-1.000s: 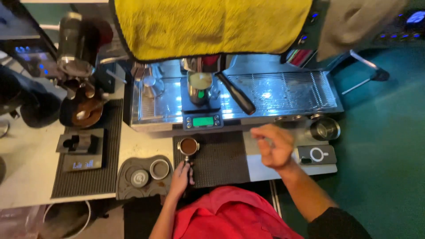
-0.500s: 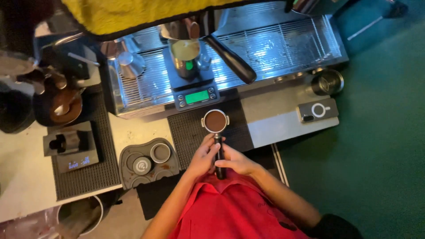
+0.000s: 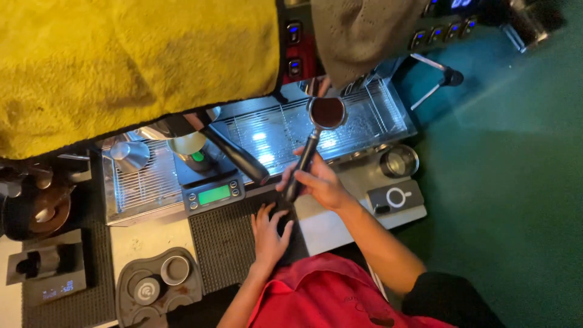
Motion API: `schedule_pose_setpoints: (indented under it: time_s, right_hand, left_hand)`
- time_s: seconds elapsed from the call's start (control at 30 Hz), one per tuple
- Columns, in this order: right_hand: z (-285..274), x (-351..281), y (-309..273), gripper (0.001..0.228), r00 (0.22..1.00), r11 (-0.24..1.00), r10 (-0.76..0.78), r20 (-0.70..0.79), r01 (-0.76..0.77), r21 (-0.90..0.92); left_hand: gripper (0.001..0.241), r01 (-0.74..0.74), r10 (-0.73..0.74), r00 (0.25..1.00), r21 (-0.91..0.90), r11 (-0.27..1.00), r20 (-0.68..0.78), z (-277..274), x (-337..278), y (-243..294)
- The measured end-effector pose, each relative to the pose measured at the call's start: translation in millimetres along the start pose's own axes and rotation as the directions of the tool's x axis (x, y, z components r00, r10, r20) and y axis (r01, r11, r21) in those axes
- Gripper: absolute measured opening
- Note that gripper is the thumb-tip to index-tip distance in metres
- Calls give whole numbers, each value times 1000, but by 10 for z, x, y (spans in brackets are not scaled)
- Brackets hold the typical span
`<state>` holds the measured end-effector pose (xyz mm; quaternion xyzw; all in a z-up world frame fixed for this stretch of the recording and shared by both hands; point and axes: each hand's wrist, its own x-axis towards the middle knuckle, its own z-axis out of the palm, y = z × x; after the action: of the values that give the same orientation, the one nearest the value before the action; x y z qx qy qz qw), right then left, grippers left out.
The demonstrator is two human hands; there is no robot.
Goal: The person prepares espresso by grinding coffee beans into a portafilter, weighing the grounds on a digital scale, and tamping the coffee. They then insert the portafilter into an espresso machine to brew the shot into a metal pitcher, repeating the process for a second shot.
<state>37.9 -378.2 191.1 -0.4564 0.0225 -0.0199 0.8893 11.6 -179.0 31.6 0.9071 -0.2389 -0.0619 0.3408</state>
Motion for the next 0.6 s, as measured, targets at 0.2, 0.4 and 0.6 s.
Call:
schedule_pose_setpoints:
  time_s: [0.2, 0.4, 0.6]
  right_hand:
    - [1, 719, -150, 55, 994, 995, -103, -42, 102, -16]
    - [300, 862, -124, 50, 978, 967, -207, -26, 208, 147]
    - [-299, 55, -1234, 34, 975, 933, 218, -32, -199, 299]
  left_hand:
    - [28, 195, -180, 975, 120, 973, -127, 393, 44, 338]
    - [27, 318, -261, 927, 194, 928, -270, 602, 87, 526]
    - [22, 317, -288, 920, 70, 946, -265, 540, 133, 687]
